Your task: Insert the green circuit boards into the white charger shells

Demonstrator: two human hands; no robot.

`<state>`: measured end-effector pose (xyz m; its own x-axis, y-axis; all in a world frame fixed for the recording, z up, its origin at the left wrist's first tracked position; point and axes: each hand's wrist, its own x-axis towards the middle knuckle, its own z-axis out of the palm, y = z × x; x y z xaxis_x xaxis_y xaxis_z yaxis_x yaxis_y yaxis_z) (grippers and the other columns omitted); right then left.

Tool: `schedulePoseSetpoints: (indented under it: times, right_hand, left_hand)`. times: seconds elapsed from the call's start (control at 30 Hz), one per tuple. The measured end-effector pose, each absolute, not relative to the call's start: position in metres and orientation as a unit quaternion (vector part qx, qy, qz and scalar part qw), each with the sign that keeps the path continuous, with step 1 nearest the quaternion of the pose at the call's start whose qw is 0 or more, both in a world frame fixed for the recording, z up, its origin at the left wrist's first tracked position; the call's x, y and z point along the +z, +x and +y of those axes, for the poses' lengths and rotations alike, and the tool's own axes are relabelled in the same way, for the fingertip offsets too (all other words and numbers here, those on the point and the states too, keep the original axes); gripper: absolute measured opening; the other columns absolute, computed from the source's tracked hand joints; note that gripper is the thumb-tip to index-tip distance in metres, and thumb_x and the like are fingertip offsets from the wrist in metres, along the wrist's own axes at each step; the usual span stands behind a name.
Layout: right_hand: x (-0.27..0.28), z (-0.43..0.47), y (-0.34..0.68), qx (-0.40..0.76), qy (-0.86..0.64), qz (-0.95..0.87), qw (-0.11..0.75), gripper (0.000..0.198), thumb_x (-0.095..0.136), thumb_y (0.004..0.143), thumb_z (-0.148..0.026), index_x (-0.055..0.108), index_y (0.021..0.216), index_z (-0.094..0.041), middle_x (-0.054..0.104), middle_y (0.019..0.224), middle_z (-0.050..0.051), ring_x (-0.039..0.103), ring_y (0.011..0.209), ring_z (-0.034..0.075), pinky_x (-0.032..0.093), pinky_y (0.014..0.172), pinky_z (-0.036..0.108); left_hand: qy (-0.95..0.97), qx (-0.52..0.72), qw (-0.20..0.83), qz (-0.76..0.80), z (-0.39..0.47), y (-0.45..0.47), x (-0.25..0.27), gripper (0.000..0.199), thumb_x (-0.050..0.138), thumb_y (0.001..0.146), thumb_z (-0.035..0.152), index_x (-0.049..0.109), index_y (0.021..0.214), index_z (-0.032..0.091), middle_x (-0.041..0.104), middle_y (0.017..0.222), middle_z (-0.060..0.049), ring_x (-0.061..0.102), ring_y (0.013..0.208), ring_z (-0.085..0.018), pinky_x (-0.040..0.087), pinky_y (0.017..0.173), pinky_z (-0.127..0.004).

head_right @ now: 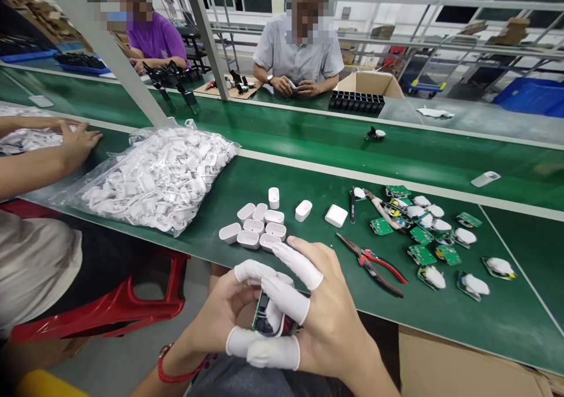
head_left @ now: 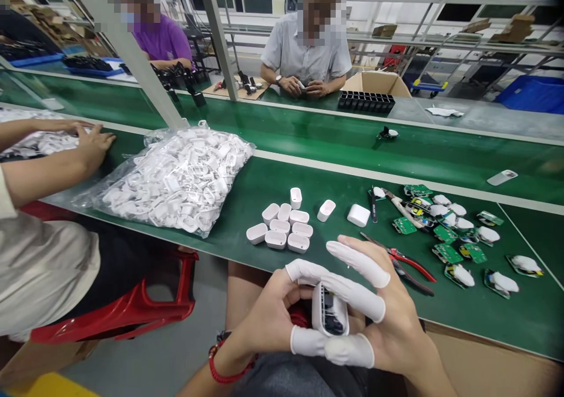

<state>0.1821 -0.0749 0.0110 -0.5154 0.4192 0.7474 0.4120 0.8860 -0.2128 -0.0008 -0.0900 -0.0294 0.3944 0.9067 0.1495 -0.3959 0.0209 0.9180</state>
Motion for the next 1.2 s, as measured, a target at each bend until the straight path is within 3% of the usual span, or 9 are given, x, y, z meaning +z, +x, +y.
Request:
schedulePoseSetpoints:
  times: [0.23, 0.37, 0.53, 0.77, 0.93, 1.07, 1.2]
  right_hand:
    - [0.013, -0.066, 0.183, -0.019, -0.184, -0.872, 0.453, 0.044, 0.052, 0.091, -0.059, 0.057, 0.100, -0.016, 0.056, 0.121, 0.017, 0.056, 0.113, 0.034, 0.042, 0.090, 0.048]
    - [0.011, -0.065, 0.182, -0.008, -0.159, -0.863, 0.479, 0.044, 0.051, 0.092, -0.058, 0.057, 0.101, -0.015, 0.058, 0.116, 0.017, 0.059, 0.107, 0.033, 0.044, 0.088, 0.047]
    - [0.003, -0.069, 0.181, 0.103, -0.217, -0.822, 0.516, 0.021, 0.045, 0.099, -0.036, 0.060, 0.109, -0.025, 0.064, 0.107, 0.009, 0.065, 0.097, 0.028, 0.050, 0.082, 0.044]
    - [-0.004, -0.069, 0.173, 0.121, -0.220, -0.798, 0.547, 0.029, 0.037, 0.101, -0.021, 0.060, 0.118, -0.028, 0.064, 0.105, 0.007, 0.064, 0.096, 0.027, 0.050, 0.079, 0.044]
    - [-0.008, -0.064, 0.170, 0.092, -0.194, -0.802, 0.557, 0.026, 0.040, 0.101, -0.028, 0.059, 0.118, -0.027, 0.062, 0.108, 0.009, 0.064, 0.096, 0.028, 0.051, 0.076, 0.045]
    - [-0.008, -0.061, 0.170, 0.090, -0.171, -0.801, 0.567, 0.026, 0.044, 0.100, -0.034, 0.059, 0.118, -0.023, 0.062, 0.107, 0.010, 0.064, 0.095, 0.027, 0.050, 0.076, 0.044]
    - [-0.005, -0.067, 0.169, 0.166, -0.209, -0.786, 0.558, 0.058, 0.065, 0.082, -0.061, 0.055, 0.123, -0.020, 0.059, 0.123, 0.016, 0.058, 0.110, 0.034, 0.051, 0.088, 0.050]
  left_hand:
    - [0.479, 0.467, 0.713, 0.210, -0.092, 0.001, -0.030, 0.074, 0.094, 0.039, 0.012, 0.067, 0.107, 0.024, 0.069, 0.103, -0.004, 0.067, 0.096, -0.022, 0.056, 0.088, -0.032]
    - [0.441, 0.426, 0.762, 0.211, -0.093, 0.003, -0.029, 0.073, 0.094, 0.040, 0.015, 0.067, 0.107, 0.024, 0.069, 0.102, -0.004, 0.067, 0.094, -0.020, 0.054, 0.085, -0.028]
    - [0.420, 0.394, 0.796, 0.190, -0.093, 0.004, -0.027, 0.073, 0.094, 0.041, 0.015, 0.069, 0.108, 0.025, 0.070, 0.100, -0.004, 0.069, 0.082, -0.014, 0.054, 0.074, -0.019]
    - [0.413, 0.407, 0.800, 0.154, -0.092, 0.004, -0.025, 0.074, 0.093, 0.042, 0.009, 0.069, 0.110, 0.024, 0.072, 0.095, -0.003, 0.069, 0.076, -0.012, 0.055, 0.071, -0.016]
    - [0.410, 0.431, 0.791, 0.141, -0.093, 0.003, -0.025, 0.078, 0.091, 0.047, 0.005, 0.061, 0.114, 0.031, 0.071, 0.102, 0.001, 0.070, 0.080, -0.011, 0.055, 0.073, -0.016]
    - [0.415, 0.435, 0.786, 0.146, -0.094, 0.001, -0.026, 0.081, 0.091, 0.049, 0.006, 0.054, 0.117, 0.030, 0.072, 0.104, 0.000, 0.072, 0.087, -0.015, 0.056, 0.076, -0.019]
    - [0.491, 0.487, 0.694, 0.201, -0.095, -0.004, -0.020, 0.078, 0.086, 0.057, 0.005, 0.053, 0.121, 0.034, 0.070, 0.112, 0.000, 0.068, 0.100, -0.016, 0.054, 0.085, -0.021]
